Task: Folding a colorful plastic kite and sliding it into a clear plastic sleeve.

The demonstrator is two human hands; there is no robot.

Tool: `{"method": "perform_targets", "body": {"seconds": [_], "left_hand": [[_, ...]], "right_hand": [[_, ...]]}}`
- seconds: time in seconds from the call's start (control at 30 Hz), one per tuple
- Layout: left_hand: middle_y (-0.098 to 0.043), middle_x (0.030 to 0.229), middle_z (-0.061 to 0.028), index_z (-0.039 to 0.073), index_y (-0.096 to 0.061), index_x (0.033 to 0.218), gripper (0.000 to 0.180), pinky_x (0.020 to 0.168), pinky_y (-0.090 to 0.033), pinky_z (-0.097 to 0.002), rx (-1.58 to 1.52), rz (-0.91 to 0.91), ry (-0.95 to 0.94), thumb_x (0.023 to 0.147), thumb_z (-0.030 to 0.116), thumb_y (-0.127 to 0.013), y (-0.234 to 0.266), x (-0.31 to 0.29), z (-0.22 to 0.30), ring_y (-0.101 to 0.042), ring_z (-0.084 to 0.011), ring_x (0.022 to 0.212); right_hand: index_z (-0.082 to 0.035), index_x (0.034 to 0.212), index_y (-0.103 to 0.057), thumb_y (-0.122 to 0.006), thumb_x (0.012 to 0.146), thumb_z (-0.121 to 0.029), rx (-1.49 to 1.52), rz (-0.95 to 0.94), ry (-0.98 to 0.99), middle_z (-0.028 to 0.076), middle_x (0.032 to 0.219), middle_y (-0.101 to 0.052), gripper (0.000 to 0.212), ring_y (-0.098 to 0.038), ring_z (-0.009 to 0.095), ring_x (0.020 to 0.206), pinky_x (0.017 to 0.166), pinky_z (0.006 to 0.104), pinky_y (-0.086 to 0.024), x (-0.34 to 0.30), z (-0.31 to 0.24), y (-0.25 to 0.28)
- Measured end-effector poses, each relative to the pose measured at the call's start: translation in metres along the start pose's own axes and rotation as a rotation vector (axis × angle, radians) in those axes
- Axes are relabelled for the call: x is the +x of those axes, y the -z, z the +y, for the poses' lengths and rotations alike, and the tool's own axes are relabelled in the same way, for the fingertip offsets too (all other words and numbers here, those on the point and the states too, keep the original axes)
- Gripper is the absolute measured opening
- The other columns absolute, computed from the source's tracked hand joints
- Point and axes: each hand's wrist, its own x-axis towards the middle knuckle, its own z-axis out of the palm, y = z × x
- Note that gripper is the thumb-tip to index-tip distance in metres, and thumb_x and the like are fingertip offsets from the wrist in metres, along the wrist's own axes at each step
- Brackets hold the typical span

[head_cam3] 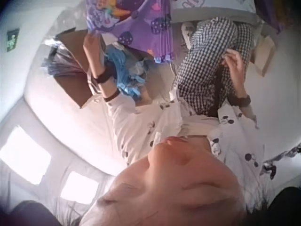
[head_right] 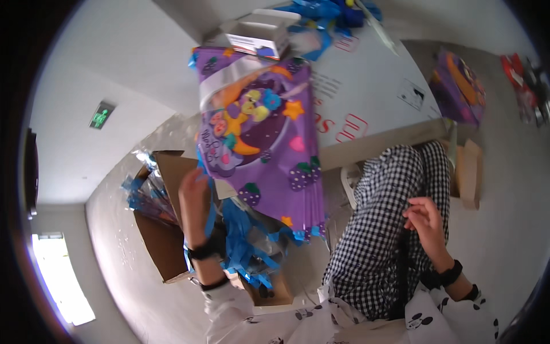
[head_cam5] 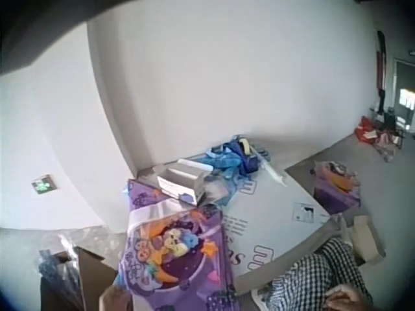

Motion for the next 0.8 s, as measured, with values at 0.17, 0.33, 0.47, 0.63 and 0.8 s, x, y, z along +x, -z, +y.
{"method": "perform_targets", "body": {"seconds": [0.17, 0.33, 0.47, 0.63, 0.8], "left_hand": [[-0.060, 0.119, -0.0163, 0.001, -0.055, 0.117, 0.049, 0.094, -0.047, -0.0437, 0.490, -0.083, -0.335, 0.077, 0.022, -0.074, -0.172, -0.090, 0.048, -0.057, -0.0356, 0.111], [-0.059, 0.116, -0.0147, 0.003, -0.055, 0.114, 0.042, 0.092, -0.048, -0.0424, 0.762, 0.053, -0.422, 0.077, 0.016, -0.070, -0.222, -0.093, 0.037, -0.053, -0.0369, 0.112], [-0.060, 0.111, -0.0111, 0.005, -0.058, 0.105, 0.026, 0.081, -0.052, -0.0417, 0.734, 0.038, -0.432, 0.083, 0.017, -0.064, -0.217, -0.083, 0.027, -0.057, -0.0331, 0.106], [-0.067, 0.086, -0.0135, 0.002, -0.068, 0.099, 0.022, 0.068, -0.052, -0.0377, 0.666, -0.058, -0.225, 0.088, 0.020, -0.065, -0.201, -0.057, 0.021, -0.065, -0.0267, 0.076], [-0.070, 0.082, -0.0045, 0.000, -0.071, 0.106, 0.026, 0.049, -0.048, -0.0251, 0.242, -0.286, 0.192, 0.086, 0.015, -0.071, -0.165, -0.022, 0.001, -0.063, -0.0111, 0.063]], "right_hand": [[-0.003, 0.118, -0.051, -0.051, 0.099, -0.008, 0.104, -0.137, 0.029, 0.009, 0.095, -0.065, 0.020, -0.062, 0.012, 0.074, 0.066, 0.0239, -0.048, 0.000, 0.002, -0.018], [-0.001, 0.118, -0.051, -0.052, 0.098, -0.004, 0.199, -0.177, 0.086, 0.009, 0.094, -0.063, 0.020, -0.062, 0.012, 0.077, 0.071, 0.0250, -0.052, -0.009, 0.010, -0.012], [-0.001, 0.116, -0.052, -0.052, 0.097, -0.004, 0.231, -0.081, 0.107, 0.009, 0.093, -0.063, 0.019, -0.061, 0.012, 0.077, 0.070, 0.0248, -0.052, -0.014, 0.032, 0.007], [-0.001, 0.115, -0.052, -0.052, 0.098, -0.005, 0.346, -0.014, 0.061, 0.008, 0.093, -0.063, 0.017, -0.061, 0.011, 0.077, 0.069, 0.0238, -0.051, -0.018, 0.042, 0.024], [-0.001, 0.114, -0.052, -0.053, 0.097, -0.006, 0.390, -0.007, 0.049, 0.008, 0.093, -0.064, 0.017, -0.060, 0.011, 0.075, 0.070, 0.0241, -0.050, -0.014, 0.045, 0.028]]}}
